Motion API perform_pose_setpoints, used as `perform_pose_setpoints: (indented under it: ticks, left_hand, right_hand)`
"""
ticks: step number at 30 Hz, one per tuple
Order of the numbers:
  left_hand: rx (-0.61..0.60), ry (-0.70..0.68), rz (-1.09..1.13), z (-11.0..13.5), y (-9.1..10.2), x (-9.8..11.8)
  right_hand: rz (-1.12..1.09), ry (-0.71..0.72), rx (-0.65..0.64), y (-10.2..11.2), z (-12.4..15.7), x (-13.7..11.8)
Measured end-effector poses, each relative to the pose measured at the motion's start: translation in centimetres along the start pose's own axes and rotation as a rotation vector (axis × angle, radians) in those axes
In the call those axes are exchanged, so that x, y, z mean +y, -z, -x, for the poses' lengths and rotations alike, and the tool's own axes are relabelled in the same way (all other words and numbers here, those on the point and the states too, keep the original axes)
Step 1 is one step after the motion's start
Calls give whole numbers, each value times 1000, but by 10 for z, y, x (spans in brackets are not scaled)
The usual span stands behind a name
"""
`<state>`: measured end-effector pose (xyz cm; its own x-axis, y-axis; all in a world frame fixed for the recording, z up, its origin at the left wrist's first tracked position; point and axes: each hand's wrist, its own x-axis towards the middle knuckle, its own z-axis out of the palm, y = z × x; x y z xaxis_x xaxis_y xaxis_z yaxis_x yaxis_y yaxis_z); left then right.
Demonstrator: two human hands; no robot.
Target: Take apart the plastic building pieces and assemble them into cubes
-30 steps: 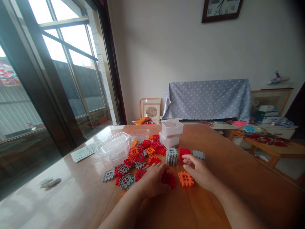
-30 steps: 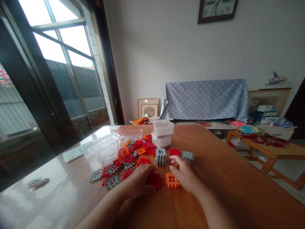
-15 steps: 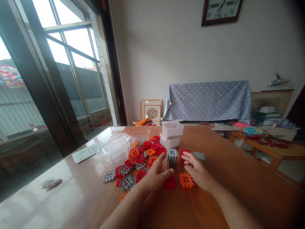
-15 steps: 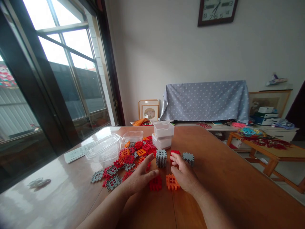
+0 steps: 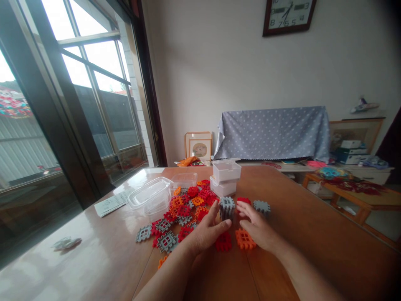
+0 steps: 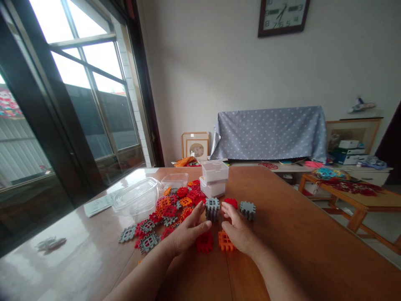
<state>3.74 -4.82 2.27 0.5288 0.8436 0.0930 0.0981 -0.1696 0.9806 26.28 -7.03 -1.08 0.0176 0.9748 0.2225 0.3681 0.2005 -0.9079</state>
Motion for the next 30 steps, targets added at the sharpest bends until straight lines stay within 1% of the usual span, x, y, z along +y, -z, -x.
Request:
perform_pose_setpoints:
  ticks: [7,13,17,21,24,27,30]
  left_hand:
    - [-49,-1,7,5,-2,14]
    - [-26,6,-1,7,-2,15]
    - [-15,-8,30,6,0,11]
    - [92,-29,13,1,3,4]
    - [180,-66,-5,-4,9,-1]
    - [244,-123,8,-8,24,-7]
    - [378,-167,-46,-10,46,-14]
  right_hand:
    - [47,67,-23,-2,1,-2]
    - [85,67,-15,-2,1,-4]
    - [116,83,-5,-2,3,-8]
    - [178,114,81,1,5,-14]
    - [173,109,160,5,5,-18]
    - [158,100,231,8,5,-18]
    - [166,109,251,9,5,-16]
